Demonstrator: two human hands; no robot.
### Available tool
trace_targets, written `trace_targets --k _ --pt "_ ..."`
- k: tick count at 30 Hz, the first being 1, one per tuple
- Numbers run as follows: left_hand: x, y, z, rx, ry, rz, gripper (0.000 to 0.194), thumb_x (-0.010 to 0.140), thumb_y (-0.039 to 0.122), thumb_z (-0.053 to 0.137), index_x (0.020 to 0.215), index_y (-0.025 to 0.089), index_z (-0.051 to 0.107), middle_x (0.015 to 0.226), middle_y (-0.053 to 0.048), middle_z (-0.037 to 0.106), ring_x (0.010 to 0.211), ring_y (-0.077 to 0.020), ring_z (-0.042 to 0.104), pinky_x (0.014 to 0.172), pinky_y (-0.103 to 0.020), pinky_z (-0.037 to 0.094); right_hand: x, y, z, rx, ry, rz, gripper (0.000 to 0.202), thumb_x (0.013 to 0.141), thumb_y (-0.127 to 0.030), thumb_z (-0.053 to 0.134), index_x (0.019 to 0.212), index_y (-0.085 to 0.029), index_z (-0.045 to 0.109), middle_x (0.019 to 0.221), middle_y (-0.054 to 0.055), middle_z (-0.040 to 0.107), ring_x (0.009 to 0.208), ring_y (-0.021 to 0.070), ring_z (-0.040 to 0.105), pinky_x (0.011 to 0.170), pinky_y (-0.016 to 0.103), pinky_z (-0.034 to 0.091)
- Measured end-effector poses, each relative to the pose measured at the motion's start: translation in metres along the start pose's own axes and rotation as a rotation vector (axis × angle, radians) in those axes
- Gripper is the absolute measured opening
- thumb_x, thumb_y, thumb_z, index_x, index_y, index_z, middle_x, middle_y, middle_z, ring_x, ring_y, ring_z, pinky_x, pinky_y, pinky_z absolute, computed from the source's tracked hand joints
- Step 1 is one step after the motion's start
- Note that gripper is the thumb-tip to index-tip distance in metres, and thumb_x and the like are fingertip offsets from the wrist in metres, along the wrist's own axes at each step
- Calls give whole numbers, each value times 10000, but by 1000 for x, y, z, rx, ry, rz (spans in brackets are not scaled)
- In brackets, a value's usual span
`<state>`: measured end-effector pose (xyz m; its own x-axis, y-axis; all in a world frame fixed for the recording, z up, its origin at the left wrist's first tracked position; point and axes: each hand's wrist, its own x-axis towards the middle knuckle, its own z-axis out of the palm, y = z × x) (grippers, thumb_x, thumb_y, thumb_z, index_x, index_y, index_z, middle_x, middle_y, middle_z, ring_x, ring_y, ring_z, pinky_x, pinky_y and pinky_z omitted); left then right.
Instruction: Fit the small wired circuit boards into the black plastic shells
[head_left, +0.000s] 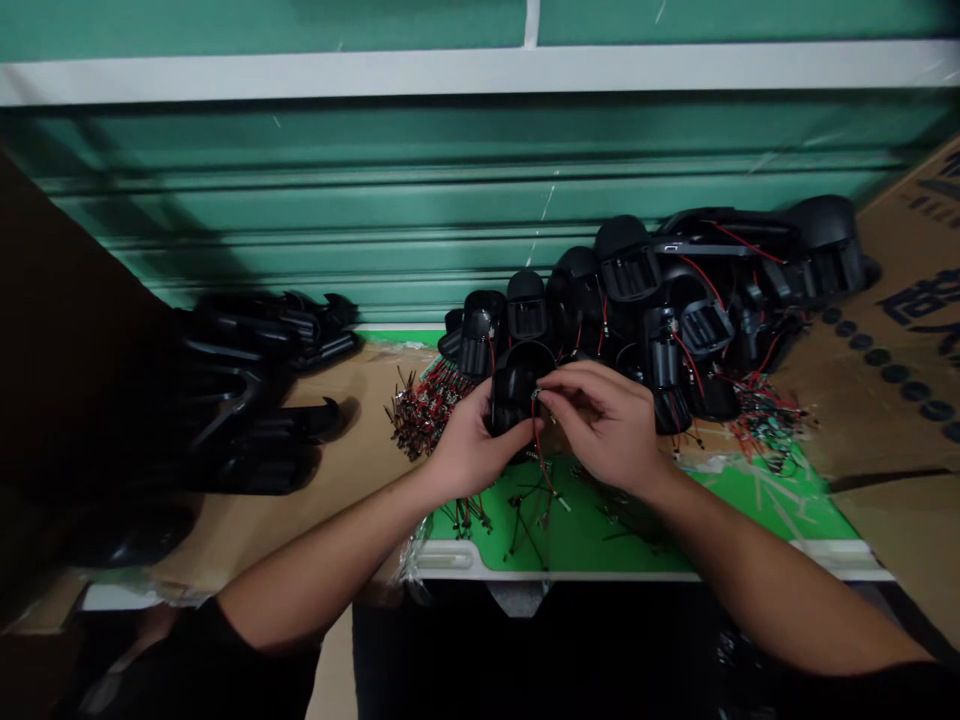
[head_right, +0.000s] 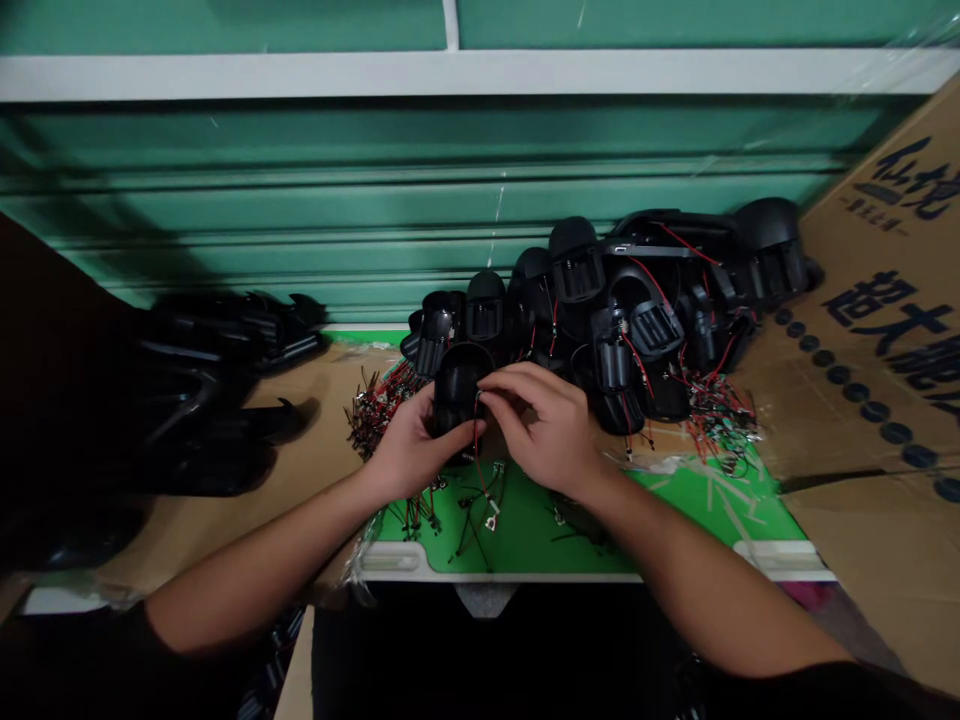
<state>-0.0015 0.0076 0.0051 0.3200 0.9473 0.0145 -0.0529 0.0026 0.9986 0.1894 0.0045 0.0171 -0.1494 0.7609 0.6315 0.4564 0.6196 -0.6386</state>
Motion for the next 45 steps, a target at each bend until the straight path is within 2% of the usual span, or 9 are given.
trace_targets --k 14,16,18,21,24,29,36,41,45 --pt "-2 0 1 59 -18 39 409 841 274 802 1200 142 658 1024 -54 705 879 -157 624 820 -285 534 -1 4 1 -28 -26 10 90 959 -183 718 1009 -222 782 933 39 679 748 154 647 636 306 514" --pt "-2 -1 1 87 -17 60 386 845 269 792 1184 146 656 1018 -50 698 873 -154 615 811 -282 528 -2 4 2 -5 -5 78 21 935 -210 754 917 -218 761 881 28 665 711 150 630 594 296 490" --pt "-3 -3 1 107 -14 76 371 850 265 783 1176 148 650 1009 -47 687 860 -151 603 786 -273 518 -4 4 4 73 15 207 115 906 -258 795 857 -218 699 832 17 651 676 150 624 554 289 475" --pt "-4 -3 0 117 -30 70 393 863 266 774 1211 149 635 1010 -50 681 839 -149 595 747 -266 504 -4 6 5 276 -36 442 247 883 -336 818 1021 -233 641 881 25 692 661 164 649 514 285 487" --pt "-6 -4 0 127 -54 54 410 879 276 765 1248 157 631 1018 -53 686 836 -153 601 746 -273 507 -2 7 4 395 -152 546 373 895 -384 790 1192 -221 636 934 57 722 700 192 679 525 300 519" --pt "-6 -6 1 125 -76 29 406 909 311 749 1266 154 637 977 -45 685 782 -139 582 719 -268 511 -2 6 5 420 -180 509 242 915 -365 755 1052 -232 606 897 40 665 765 204 670 616 327 557" --pt "-7 -6 3 162 -64 49 405 924 306 728 1285 145 637 1011 -50 695 831 -148 599 748 -261 517 -10 8 13 341 -140 433 196 952 -293 691 1078 -251 547 994 48 636 866 222 674 740 371 578" --pt "-5 -4 -1 264 13 103 402 941 308 704 1309 167 621 1029 -52 698 857 -164 611 761 -273 514 -2 5 8 358 -147 555 320 915 -375 755 1142 -241 572 962 35 660 724 171 635 553 287 502" --pt "-1 -4 -7 328 129 156 296 931 289 703 1191 169 629 944 -28 655 824 -161 581 756 -281 494 5 -1 -2 419 -279 587 253 919 -421 751 919 -209 614 788 -8 607 609 116 543 500 242 413"
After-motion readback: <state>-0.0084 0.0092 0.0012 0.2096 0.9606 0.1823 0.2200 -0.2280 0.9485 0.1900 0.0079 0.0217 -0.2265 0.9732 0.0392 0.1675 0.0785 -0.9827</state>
